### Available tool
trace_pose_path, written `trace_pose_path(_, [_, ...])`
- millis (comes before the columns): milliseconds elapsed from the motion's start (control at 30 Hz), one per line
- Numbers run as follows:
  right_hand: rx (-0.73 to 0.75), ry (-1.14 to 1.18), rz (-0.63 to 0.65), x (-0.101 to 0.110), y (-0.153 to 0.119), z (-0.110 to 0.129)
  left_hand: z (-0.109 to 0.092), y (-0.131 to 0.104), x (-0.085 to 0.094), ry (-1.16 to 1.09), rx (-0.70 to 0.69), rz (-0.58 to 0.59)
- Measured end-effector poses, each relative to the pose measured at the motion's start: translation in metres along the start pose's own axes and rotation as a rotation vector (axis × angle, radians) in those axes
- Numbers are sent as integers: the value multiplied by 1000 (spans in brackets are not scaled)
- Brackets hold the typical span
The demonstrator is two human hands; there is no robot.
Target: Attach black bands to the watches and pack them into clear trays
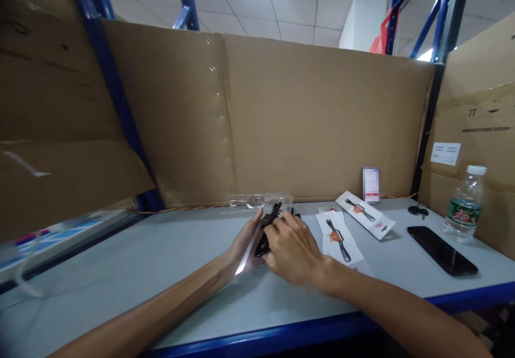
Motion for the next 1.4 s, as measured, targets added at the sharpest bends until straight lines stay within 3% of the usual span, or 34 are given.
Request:
trace_pose_path(233, [25,227,55,-7,7,-6,-2,8,20,-24,9,-114])
trace_pose_path(333, [-72,231,-9,11,18,-37,-7,13,28,-80,37,-179])
trace_pose_path(400, [-259,147,-27,27,21,-75,-15,12,31,-113,31,-243])
trace_pose_path(500, [-521,-171,191,31,13,-132,-39,12,31,-137,-75,-315])
trace_pose_path(600, [-571,-331,579,10,-4,-160,-64,17,29,-183,-205,-356])
trace_pose_path(667, [-539,-321,788,-10,-16,-159,-75,25,32,-233,-249,-379])
trace_pose_path(733, [-515,-316,858,-24,-21,-151,-82,34,39,-298,-272,-397])
trace_pose_path(933, [-541,-400,808,-37,-20,-145,-89,55,65,-399,-269,-461])
trace_pose_path(1100, [-564,-416,795,-34,-21,-154,-98,60,67,-381,-329,-456])
trace_pose_path(1400, [-517,-397,722,-27,-17,-144,-79,54,81,-366,-271,-450])
Point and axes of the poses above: each hand's wrist, its own y-axis towards the middle knuckle, its own x-axis out of the back of the hand, z = x × y, the point moved 7 cm from there along y, towards the middle knuckle, and after that the axes turned 6 degrees about -x, right-handed, at the moved point
